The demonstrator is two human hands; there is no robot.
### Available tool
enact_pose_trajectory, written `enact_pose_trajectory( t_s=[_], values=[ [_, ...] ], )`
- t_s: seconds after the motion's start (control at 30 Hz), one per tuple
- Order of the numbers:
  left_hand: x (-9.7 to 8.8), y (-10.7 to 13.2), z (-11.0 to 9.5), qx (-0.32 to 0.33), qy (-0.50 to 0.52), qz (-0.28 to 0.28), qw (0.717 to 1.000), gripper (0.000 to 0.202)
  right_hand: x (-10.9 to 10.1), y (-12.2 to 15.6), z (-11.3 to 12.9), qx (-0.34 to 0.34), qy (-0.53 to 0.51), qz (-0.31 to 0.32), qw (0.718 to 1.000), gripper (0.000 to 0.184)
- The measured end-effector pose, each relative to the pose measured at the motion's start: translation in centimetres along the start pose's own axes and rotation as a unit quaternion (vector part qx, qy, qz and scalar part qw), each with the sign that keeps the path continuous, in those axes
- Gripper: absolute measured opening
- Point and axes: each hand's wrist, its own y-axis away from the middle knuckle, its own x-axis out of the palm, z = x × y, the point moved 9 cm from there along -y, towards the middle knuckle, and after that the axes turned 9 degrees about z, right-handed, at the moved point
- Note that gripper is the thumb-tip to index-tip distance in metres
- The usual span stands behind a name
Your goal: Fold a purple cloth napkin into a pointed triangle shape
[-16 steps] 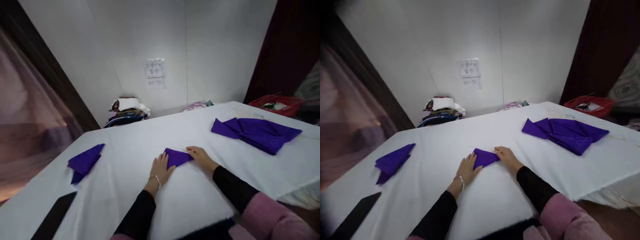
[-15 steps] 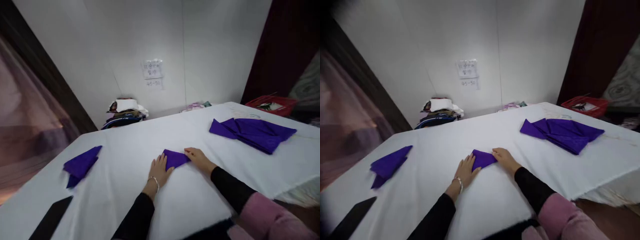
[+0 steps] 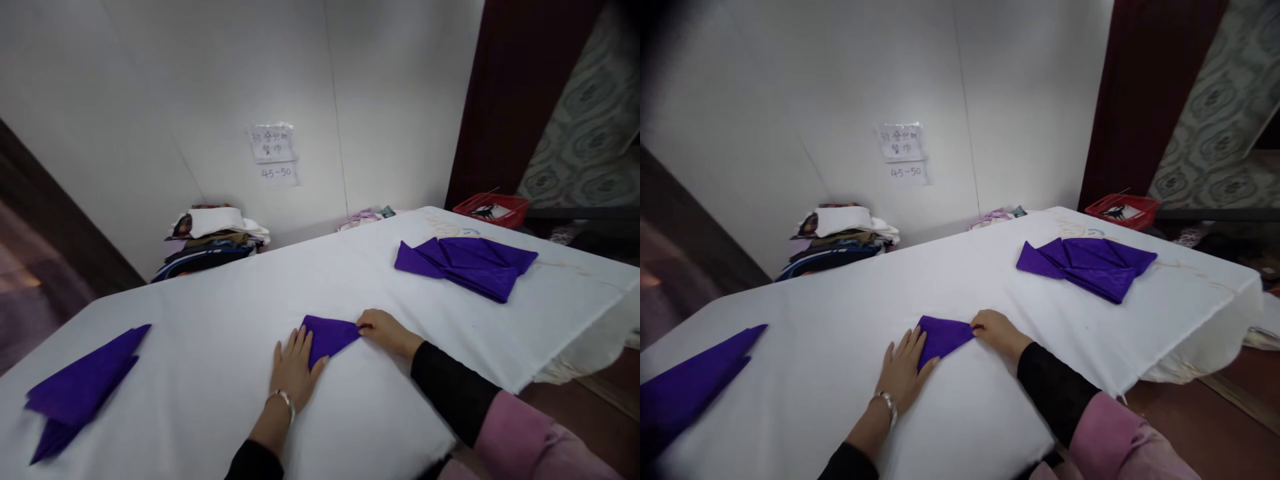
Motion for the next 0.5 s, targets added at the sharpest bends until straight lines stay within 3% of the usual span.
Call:
enact_pose_trajectory(
  t_s=[0.17,0.3,0.37,0.5],
  values=[
    [0.8,-0.6,0.9,0.004,0.006,0.0,1.0,0.071,-0.5,-0.1,1.4,-0.011,0.05,-0.001,0.999,0.019],
    [1.4,-1.1,1.4,0.004,-0.005,-0.006,1.0,0.071,-0.6,-0.9,3.9,-0.058,0.081,-0.005,0.995,0.029],
    [1.6,-1.3,1.6,0.003,-0.01,-0.009,1.0,0.071,0.1,-2.2,4.8,-0.058,0.108,0.013,0.992,0.029],
    [2.2,-1.8,2.2,-0.002,-0.015,-0.013,1.0,0.07,2.6,-5.8,4.9,0.003,0.174,0.093,0.98,0.039]
  ],
)
